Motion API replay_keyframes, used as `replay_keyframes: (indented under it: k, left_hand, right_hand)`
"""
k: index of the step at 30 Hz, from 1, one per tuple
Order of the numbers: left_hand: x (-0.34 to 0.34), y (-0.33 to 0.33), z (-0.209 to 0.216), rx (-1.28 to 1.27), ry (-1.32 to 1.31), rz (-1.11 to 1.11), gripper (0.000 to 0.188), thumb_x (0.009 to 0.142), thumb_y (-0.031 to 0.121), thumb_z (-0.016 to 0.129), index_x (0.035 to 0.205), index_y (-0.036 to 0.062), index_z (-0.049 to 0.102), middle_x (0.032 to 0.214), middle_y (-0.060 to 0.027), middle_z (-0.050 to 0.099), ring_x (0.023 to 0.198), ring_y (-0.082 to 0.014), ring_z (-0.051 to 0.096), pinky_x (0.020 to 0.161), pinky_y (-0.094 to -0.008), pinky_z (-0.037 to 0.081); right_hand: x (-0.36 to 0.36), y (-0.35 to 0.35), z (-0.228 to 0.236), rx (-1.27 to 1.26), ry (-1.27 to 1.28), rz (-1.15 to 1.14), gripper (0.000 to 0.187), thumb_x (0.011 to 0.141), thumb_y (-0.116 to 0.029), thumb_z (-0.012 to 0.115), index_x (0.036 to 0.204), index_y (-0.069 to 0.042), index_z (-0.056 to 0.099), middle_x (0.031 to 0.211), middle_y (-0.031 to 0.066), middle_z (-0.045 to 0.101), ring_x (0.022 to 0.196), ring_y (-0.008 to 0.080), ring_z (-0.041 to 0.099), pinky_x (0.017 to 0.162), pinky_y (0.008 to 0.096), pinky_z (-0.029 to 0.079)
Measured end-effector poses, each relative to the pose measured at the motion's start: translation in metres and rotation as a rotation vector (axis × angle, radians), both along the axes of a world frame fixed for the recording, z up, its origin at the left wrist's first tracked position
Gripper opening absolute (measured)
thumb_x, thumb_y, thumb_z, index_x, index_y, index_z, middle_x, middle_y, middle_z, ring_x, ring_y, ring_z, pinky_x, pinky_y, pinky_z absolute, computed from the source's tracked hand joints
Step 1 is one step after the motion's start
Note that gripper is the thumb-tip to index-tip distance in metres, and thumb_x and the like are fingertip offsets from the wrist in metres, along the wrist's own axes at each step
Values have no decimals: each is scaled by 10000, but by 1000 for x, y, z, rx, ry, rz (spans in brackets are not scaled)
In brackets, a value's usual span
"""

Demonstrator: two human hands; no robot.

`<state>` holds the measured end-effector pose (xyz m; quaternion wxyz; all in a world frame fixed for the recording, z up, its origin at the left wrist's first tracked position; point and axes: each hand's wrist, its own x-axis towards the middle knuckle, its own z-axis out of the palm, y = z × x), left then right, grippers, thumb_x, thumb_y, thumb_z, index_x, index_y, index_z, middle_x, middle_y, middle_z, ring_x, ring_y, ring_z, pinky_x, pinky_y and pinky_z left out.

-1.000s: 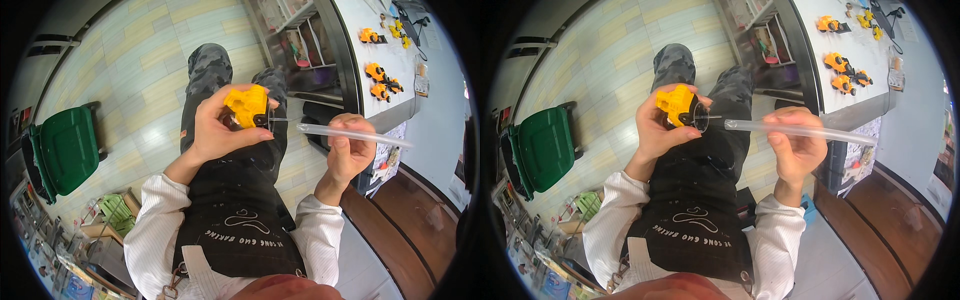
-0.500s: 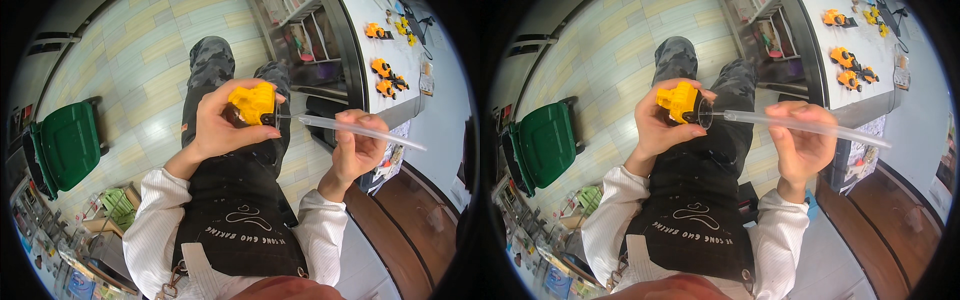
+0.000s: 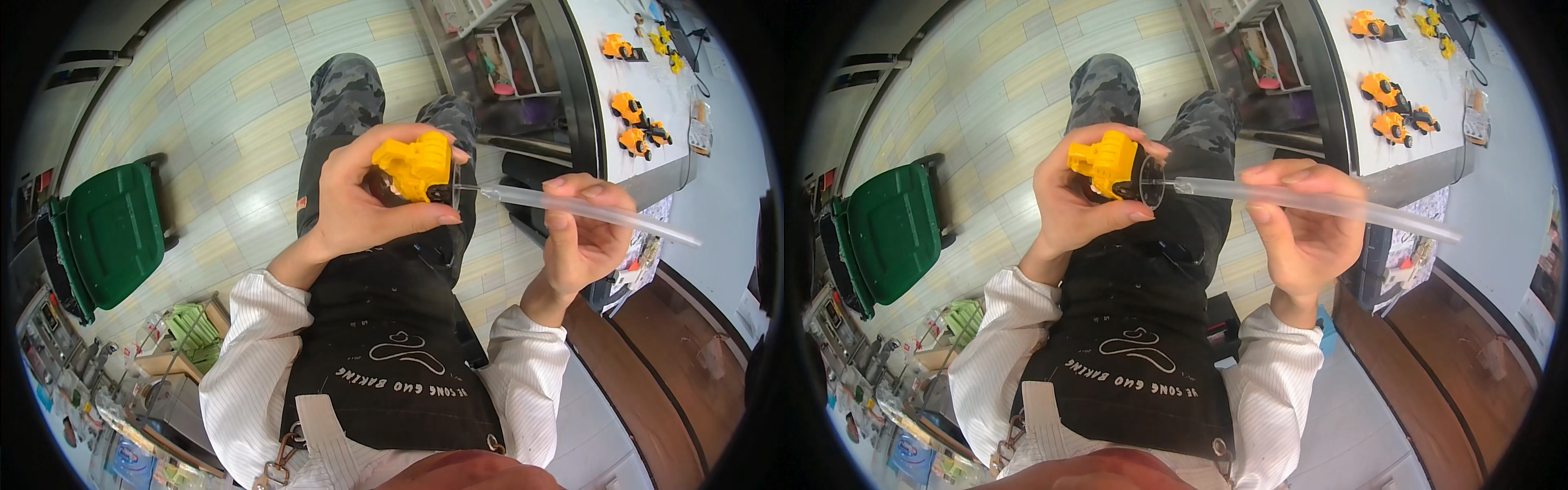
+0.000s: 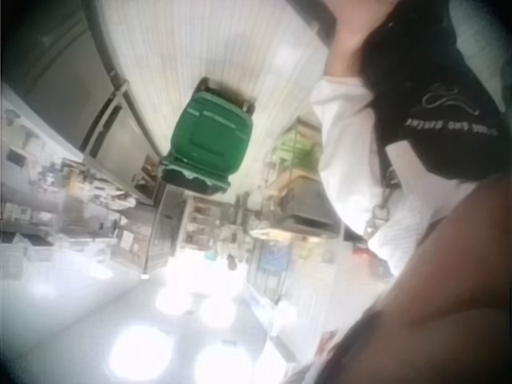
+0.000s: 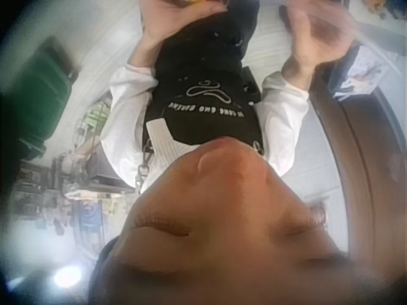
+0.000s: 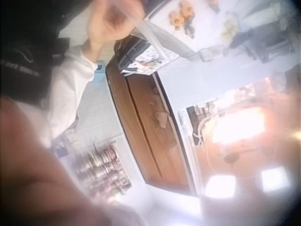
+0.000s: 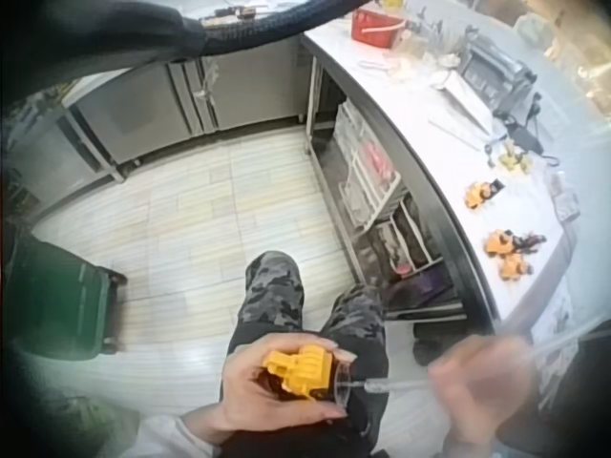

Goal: The person assembles small yellow toy vehicles at a workbench. They insert clear plastic tubes into the toys, use a hot glue gun to apply adhesive, and trim the tubes with scissors. The person handles multiple toy units one at a time and places finished pieces on the table.

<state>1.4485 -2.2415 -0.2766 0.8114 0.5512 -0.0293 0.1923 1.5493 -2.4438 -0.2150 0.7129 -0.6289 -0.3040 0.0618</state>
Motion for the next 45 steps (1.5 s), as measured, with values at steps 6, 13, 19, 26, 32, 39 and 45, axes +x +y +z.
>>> replay_keyframes:
  k: [6, 13, 19, 26, 32, 39, 45]
  left_hand:
    - [-1, 1, 1, 35, 3, -10, 661, 701, 16, 882, 1250, -76, 524, 1125, -226, 680, 1055, -270, 666, 954, -398, 530]
    - [-1, 0, 0, 42, -27, -12, 678, 691, 19, 888, 1255, -73, 523, 1136, -231, 676, 1060, -280, 666, 956, -403, 529]
    - [0, -2, 0, 28, -23, 10, 673, 692, 9, 884, 1255, -64, 523, 1143, -231, 674, 1063, -279, 666, 958, -403, 528]
    - [-1, -4, -1, -15, 5, 2, 662, 699, -8, 871, 1254, -57, 515, 1135, -233, 674, 1055, -280, 669, 953, -404, 532]
    - [-1, -7, -2, -171, 83, -45, 679, 714, 75, 883, 1263, -53, 504, 1126, -243, 672, 1020, -288, 676, 940, -407, 538]
    - [-1, -11, 3, -354, 176, -108, 696, 728, 121, 881, 1277, -64, 496, 1109, -249, 669, 944, -272, 692, 780, -360, 588]
    - [-1, -8, -4, -428, 106, -214, 609, 779, -21, 811, 1304, -40, 502, 1167, -179, 667, 1104, -220, 643, 984, -350, 504]
  right_hand:
    - [-1, 7, -4, 19, 1, 69, 387, 822, 124, 707, 1128, 13, 498, 960, 207, 662, 924, 277, 685, 804, 357, 574]
    - [-2, 10, -5, 3, -21, 89, 385, 816, 144, 697, 1116, 15, 493, 955, 211, 661, 924, 280, 686, 804, 356, 573]
    - [-1, 10, -8, 1, -45, 93, 371, 817, 145, 694, 1095, 15, 486, 939, 201, 652, 912, 269, 684, 799, 349, 571]
    - [-3, 12, -10, -19, -30, 75, 352, 827, 138, 687, 1084, 11, 482, 932, 197, 648, 899, 255, 681, 771, 331, 571]
    - [1, 10, -11, -19, 30, 108, 358, 818, 122, 697, 1077, 1, 482, 941, 203, 657, 875, 243, 681, 768, 318, 564]
    - [4, 14, -13, -35, -33, 195, 338, 778, 122, 719, 1050, 8, 554, 947, 193, 679, 875, 237, 690, 774, 328, 554]
    - [2, 19, -18, -66, -90, 179, 346, 746, 115, 752, 1031, 2, 591, 946, 168, 693, 853, 216, 685, 768, 305, 536]
